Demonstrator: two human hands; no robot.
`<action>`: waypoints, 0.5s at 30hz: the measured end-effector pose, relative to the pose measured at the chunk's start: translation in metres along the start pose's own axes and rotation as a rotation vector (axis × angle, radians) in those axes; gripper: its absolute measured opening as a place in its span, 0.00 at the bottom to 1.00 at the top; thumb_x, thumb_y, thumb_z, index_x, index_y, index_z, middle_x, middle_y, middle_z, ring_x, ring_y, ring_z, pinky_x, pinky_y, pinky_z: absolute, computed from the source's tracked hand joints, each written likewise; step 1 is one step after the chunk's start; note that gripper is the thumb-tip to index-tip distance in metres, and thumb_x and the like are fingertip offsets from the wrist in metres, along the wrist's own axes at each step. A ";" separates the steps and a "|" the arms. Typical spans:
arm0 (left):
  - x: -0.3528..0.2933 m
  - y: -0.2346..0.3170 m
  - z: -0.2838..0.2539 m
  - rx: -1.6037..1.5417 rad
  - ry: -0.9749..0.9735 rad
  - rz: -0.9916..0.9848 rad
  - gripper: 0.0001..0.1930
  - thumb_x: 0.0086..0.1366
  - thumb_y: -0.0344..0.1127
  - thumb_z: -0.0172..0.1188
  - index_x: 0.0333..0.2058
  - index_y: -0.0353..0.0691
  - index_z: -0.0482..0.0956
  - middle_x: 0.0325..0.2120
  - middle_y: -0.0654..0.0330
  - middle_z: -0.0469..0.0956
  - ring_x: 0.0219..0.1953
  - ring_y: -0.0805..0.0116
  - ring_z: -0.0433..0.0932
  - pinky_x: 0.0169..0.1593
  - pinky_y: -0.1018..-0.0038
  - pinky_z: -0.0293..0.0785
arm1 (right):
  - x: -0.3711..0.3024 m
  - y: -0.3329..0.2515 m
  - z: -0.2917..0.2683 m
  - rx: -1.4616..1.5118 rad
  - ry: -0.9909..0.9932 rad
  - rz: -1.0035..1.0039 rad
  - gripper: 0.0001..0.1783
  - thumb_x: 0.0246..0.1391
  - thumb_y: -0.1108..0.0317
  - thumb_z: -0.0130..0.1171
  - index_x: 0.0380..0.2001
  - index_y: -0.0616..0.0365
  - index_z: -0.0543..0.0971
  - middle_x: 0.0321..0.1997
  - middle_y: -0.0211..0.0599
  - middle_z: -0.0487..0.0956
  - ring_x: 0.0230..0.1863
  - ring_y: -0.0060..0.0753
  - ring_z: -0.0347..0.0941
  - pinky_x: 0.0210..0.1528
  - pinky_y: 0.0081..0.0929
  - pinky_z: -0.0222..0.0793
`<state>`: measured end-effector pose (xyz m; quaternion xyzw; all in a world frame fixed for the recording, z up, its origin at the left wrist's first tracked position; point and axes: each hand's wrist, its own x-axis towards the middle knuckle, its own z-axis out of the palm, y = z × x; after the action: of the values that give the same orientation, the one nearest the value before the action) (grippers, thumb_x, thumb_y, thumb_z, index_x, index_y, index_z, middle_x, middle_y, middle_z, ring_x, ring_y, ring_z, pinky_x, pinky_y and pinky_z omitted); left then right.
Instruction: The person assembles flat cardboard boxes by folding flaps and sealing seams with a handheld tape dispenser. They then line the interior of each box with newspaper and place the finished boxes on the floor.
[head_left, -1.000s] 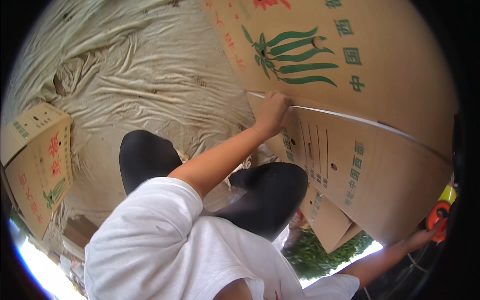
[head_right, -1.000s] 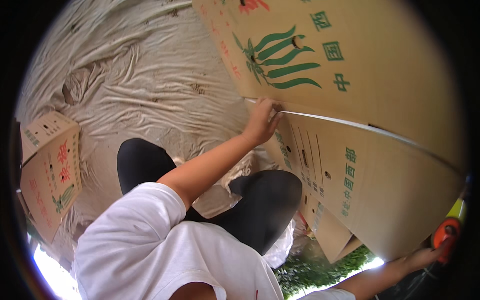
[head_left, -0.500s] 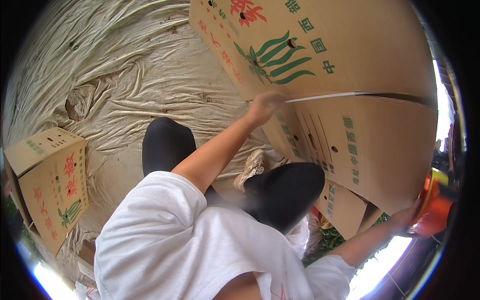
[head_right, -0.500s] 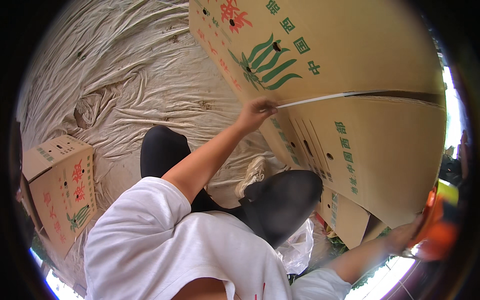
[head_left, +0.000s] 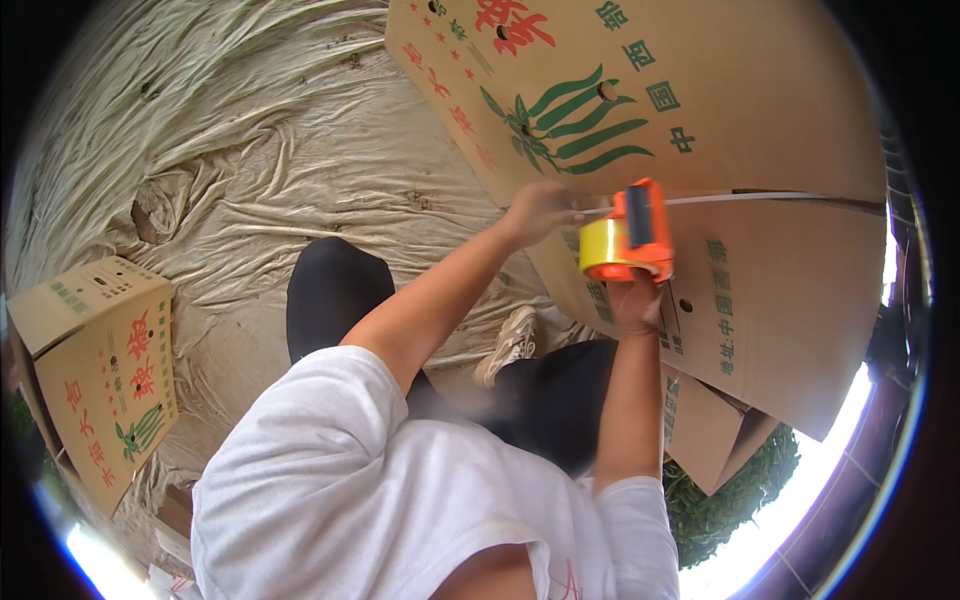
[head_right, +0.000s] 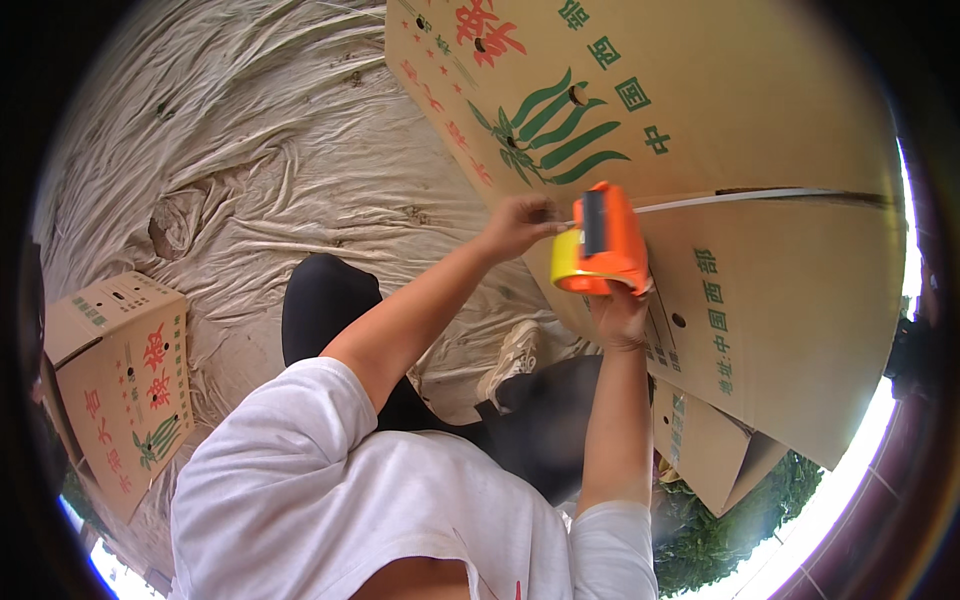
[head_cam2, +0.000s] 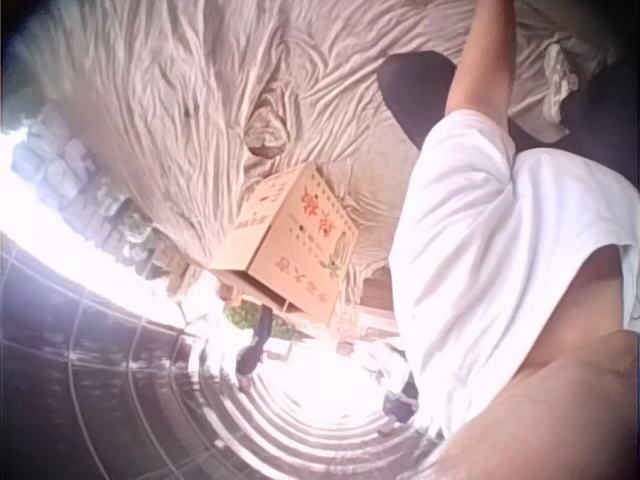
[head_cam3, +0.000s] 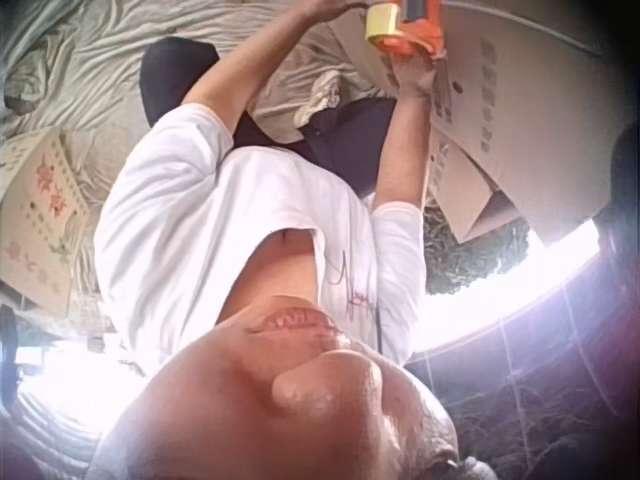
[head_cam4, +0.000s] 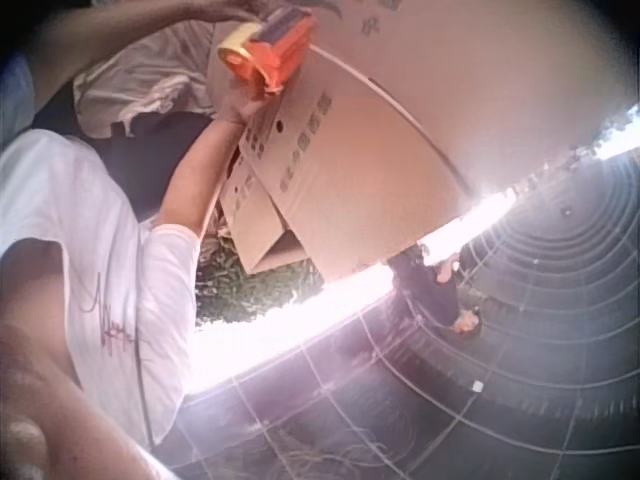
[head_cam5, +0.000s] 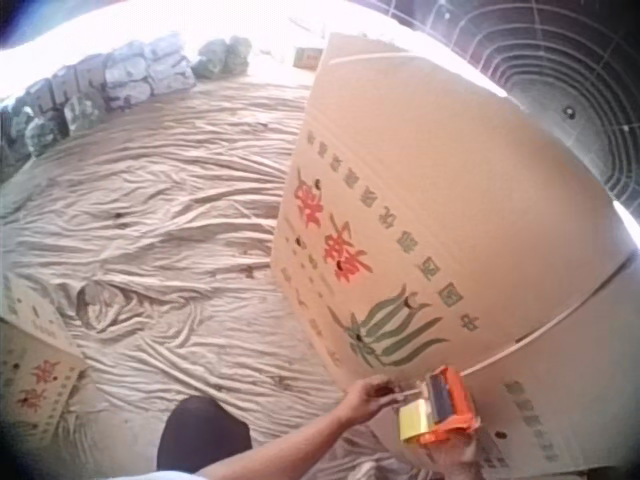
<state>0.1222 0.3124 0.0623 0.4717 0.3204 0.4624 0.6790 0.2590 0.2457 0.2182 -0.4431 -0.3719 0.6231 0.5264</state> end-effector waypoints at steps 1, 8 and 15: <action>0.005 0.000 -0.004 -0.033 -0.007 -0.004 0.09 0.55 0.24 0.63 0.34 0.33 0.73 0.28 0.67 0.74 0.32 0.80 0.72 0.37 0.81 0.71 | 0.010 -0.006 0.010 0.114 -0.106 -0.001 0.34 0.48 0.56 0.62 0.56 0.58 0.64 0.58 0.43 0.65 0.63 0.43 0.57 0.64 0.45 0.52; -0.005 0.037 0.009 -0.128 0.157 -0.114 0.11 0.53 0.31 0.67 0.25 0.35 0.72 0.20 0.69 0.70 0.26 0.83 0.67 0.31 0.83 0.67 | 0.030 0.000 -0.001 0.224 -0.277 0.002 0.30 0.45 0.40 0.58 0.39 0.55 0.67 0.64 0.47 0.57 0.69 0.49 0.43 0.70 0.50 0.29; -0.003 0.029 0.005 0.040 0.118 -0.130 0.12 0.53 0.35 0.68 0.24 0.36 0.73 0.19 0.71 0.70 0.24 0.83 0.66 0.28 0.82 0.64 | 0.027 0.010 -0.013 0.083 -0.206 -0.047 0.47 0.38 0.38 0.62 0.56 0.57 0.64 0.63 0.45 0.60 0.67 0.48 0.48 0.70 0.52 0.30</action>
<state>0.1156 0.3117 0.0910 0.4353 0.3990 0.4380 0.6778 0.2664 0.2707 0.1998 -0.3458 -0.4080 0.6677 0.5178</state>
